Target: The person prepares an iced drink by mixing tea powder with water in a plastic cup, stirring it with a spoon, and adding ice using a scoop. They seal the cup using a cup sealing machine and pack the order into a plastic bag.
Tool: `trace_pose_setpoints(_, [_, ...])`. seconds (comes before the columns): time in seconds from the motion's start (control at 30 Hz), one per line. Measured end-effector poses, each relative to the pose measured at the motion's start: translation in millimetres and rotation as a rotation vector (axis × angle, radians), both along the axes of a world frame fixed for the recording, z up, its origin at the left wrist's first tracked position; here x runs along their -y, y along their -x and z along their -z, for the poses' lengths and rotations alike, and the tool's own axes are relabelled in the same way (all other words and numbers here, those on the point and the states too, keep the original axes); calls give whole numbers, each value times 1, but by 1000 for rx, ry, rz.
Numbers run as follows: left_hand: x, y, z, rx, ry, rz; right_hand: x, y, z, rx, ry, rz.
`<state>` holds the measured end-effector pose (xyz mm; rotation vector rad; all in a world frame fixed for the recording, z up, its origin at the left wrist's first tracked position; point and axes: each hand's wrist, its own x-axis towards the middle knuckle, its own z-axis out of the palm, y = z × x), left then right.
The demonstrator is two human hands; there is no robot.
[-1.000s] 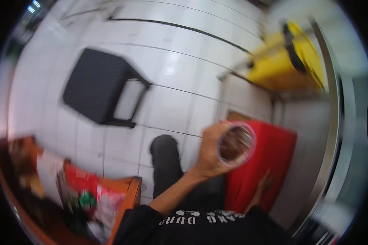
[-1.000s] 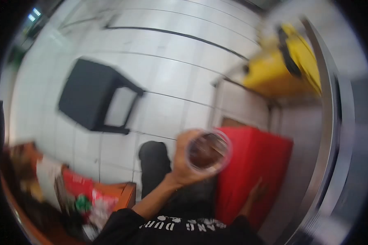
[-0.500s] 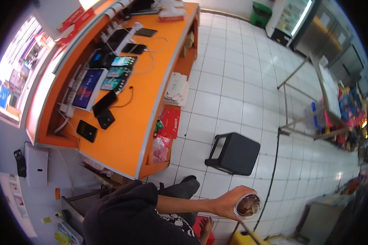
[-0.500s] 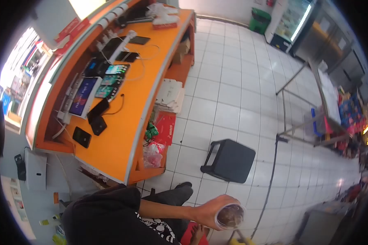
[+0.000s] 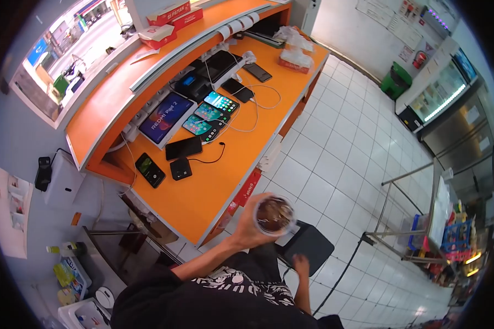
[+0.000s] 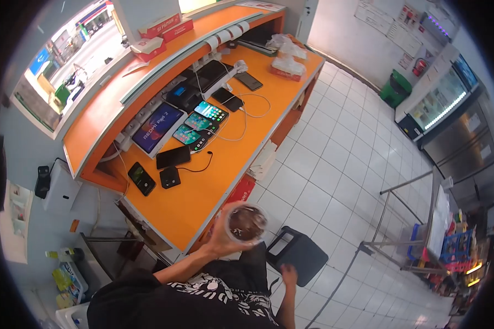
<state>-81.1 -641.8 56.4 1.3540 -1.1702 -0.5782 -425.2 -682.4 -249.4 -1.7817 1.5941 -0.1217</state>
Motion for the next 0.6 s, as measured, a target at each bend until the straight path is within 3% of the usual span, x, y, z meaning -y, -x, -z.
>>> trace_pose_setpoints(0.07, [12,-19,14,-61,46,-184,84,-46,-39,152,109,116])
trace_pose_setpoints(0.1, [18,-27,13,-76,19,-225,128,-62,-27,231,109,142])
trace_pose_setpoints(0.13, [23,-33,15,-82,7,-239,162,-101,-68,315,204,89])
trace_pose_setpoints(0.17, [29,-38,17,-48,17,-325,198,-140,-99,407,107,107])
trace_pose_setpoints(0.33, [68,-63,15,36,-108,-709,369,-344,-144,644,333,-245])
trace_pose_setpoints(0.37, [77,-65,12,20,-127,-798,392,-387,-163,641,343,-317])
trace_pose_setpoints(0.47, [102,-68,8,-28,-121,-1033,472,-505,-151,537,525,-631])
trace_pose_setpoints(0.6, [129,-62,8,-48,-83,-1318,527,-614,-134,361,538,-755])
